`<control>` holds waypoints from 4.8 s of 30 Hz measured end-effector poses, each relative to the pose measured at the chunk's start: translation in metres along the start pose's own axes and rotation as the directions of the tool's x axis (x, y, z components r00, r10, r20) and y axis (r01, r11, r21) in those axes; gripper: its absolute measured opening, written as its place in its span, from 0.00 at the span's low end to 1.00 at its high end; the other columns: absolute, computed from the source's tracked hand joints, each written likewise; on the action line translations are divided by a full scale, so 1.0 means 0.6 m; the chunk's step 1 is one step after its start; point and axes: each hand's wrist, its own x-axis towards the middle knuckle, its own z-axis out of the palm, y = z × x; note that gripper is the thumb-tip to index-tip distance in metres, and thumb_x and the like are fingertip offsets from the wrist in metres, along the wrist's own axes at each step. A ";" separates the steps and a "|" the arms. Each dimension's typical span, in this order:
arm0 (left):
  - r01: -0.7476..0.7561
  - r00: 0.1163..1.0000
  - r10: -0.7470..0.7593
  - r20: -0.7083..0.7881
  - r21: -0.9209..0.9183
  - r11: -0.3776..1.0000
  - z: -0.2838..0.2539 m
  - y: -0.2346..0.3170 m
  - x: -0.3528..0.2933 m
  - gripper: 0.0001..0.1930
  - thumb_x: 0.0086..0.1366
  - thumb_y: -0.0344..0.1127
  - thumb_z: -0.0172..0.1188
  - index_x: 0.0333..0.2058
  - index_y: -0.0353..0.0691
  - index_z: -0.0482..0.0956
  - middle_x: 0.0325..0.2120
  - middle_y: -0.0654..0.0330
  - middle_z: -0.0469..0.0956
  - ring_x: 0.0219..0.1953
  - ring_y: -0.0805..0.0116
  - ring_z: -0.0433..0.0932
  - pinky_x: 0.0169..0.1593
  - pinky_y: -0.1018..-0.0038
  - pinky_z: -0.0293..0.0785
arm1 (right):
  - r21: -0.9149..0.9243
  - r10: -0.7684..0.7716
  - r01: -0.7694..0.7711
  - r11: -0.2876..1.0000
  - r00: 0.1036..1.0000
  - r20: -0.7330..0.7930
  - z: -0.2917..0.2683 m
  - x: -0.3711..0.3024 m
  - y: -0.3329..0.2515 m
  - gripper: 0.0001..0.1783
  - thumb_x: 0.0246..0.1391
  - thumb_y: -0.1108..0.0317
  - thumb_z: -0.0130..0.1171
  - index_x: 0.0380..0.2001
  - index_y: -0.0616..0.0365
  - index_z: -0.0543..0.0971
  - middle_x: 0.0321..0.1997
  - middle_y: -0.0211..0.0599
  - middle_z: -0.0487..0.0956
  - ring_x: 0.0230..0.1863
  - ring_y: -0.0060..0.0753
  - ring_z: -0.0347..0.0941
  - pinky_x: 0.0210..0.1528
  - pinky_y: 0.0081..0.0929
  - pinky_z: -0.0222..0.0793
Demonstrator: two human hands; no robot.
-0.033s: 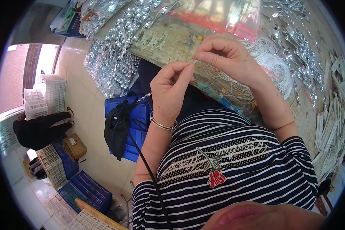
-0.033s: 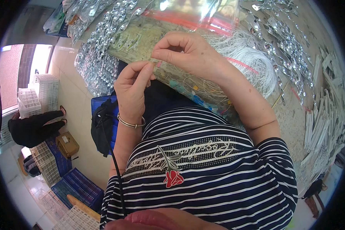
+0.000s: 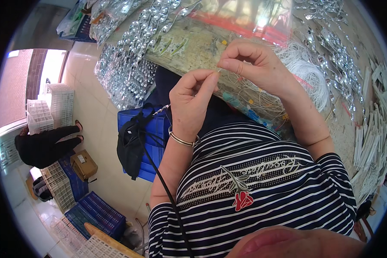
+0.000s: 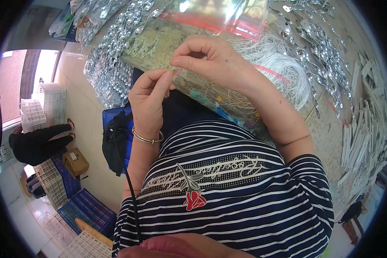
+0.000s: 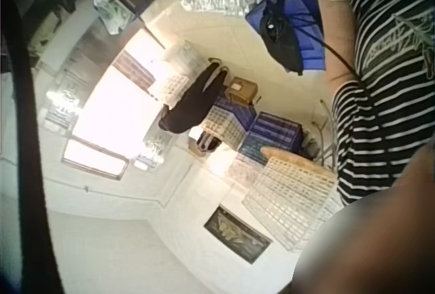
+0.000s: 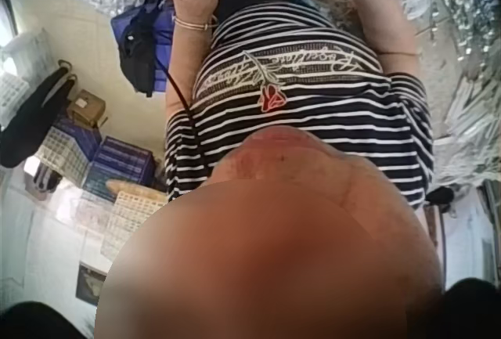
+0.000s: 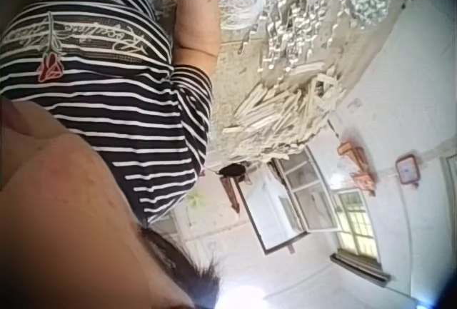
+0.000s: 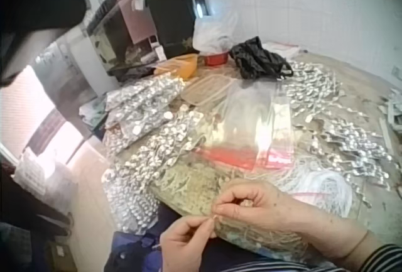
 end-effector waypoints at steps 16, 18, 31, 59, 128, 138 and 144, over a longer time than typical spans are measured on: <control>0.032 0.999 -0.033 -0.038 -0.020 0.999 -0.004 -0.001 0.003 0.06 0.58 0.27 0.60 0.34 0.33 0.78 0.26 0.65 0.77 0.28 0.81 0.73 0.34 0.85 0.69 | -0.121 0.109 -0.107 0.987 0.994 0.010 -0.019 -0.007 -0.018 0.09 0.59 0.67 0.50 0.32 0.62 0.72 0.30 0.29 0.72 0.31 0.20 0.69 0.37 0.19 0.66; -0.007 0.999 0.006 -0.045 -0.025 1.000 -0.009 -0.003 0.005 0.06 0.57 0.26 0.61 0.34 0.32 0.78 0.27 0.64 0.77 0.29 0.80 0.74 0.35 0.85 0.69 | 0.212 0.090 -0.092 0.973 0.996 0.021 -0.020 -0.006 -0.015 0.11 0.61 0.64 0.48 0.33 0.62 0.72 0.29 0.28 0.72 0.33 0.18 0.70 0.38 0.18 0.67; -0.038 0.998 0.035 -0.042 -0.065 0.997 0.002 0.013 -0.002 0.06 0.59 0.26 0.59 0.35 0.32 0.78 0.29 0.61 0.78 0.28 0.78 0.73 0.34 0.84 0.69 | -0.175 -0.155 0.152 0.973 0.988 -0.004 0.011 -0.014 -0.036 0.06 0.57 0.68 0.52 0.30 0.60 0.73 0.38 0.33 0.77 0.37 0.24 0.72 0.40 0.23 0.68; -0.089 0.994 0.089 -0.057 0.016 0.996 0.005 0.025 -0.021 0.05 0.60 0.30 0.59 0.32 0.35 0.77 0.24 0.68 0.74 0.25 0.84 0.67 0.29 0.87 0.62 | -0.182 -0.184 0.188 0.965 0.982 0.038 0.022 -0.014 -0.012 0.06 0.57 0.70 0.50 0.29 0.61 0.70 0.37 0.35 0.69 0.36 0.27 0.67 0.40 0.22 0.64; 0.047 0.999 -0.050 -0.018 -0.142 0.989 0.030 0.000 0.034 0.05 0.59 0.25 0.58 0.34 0.33 0.77 0.28 0.62 0.78 0.29 0.79 0.75 0.36 0.85 0.70 | 0.069 0.129 -0.125 0.990 0.990 -0.059 -0.012 -0.006 -0.013 0.05 0.54 0.71 0.55 0.34 0.60 0.73 0.31 0.22 0.72 0.32 0.11 0.67 0.33 0.13 0.67; -0.007 1.000 0.007 0.008 -0.002 1.000 0.038 0.005 0.045 0.03 0.58 0.25 0.59 0.32 0.34 0.78 0.23 0.73 0.73 0.24 0.89 0.65 0.28 0.89 0.61 | 0.011 0.076 -0.076 0.997 0.994 -0.081 -0.023 0.003 -0.002 0.06 0.53 0.70 0.57 0.31 0.60 0.74 0.29 0.23 0.71 0.30 0.13 0.65 0.32 0.15 0.65; 0.027 1.000 -0.027 0.003 0.063 0.998 0.043 0.005 0.037 0.04 0.58 0.26 0.59 0.32 0.33 0.78 0.24 0.72 0.73 0.24 0.88 0.65 0.28 0.89 0.61 | -0.005 0.106 -0.107 0.994 0.993 -0.051 -0.033 -0.005 -0.018 0.05 0.51 0.71 0.56 0.29 0.60 0.74 0.26 0.26 0.72 0.28 0.15 0.67 0.31 0.17 0.65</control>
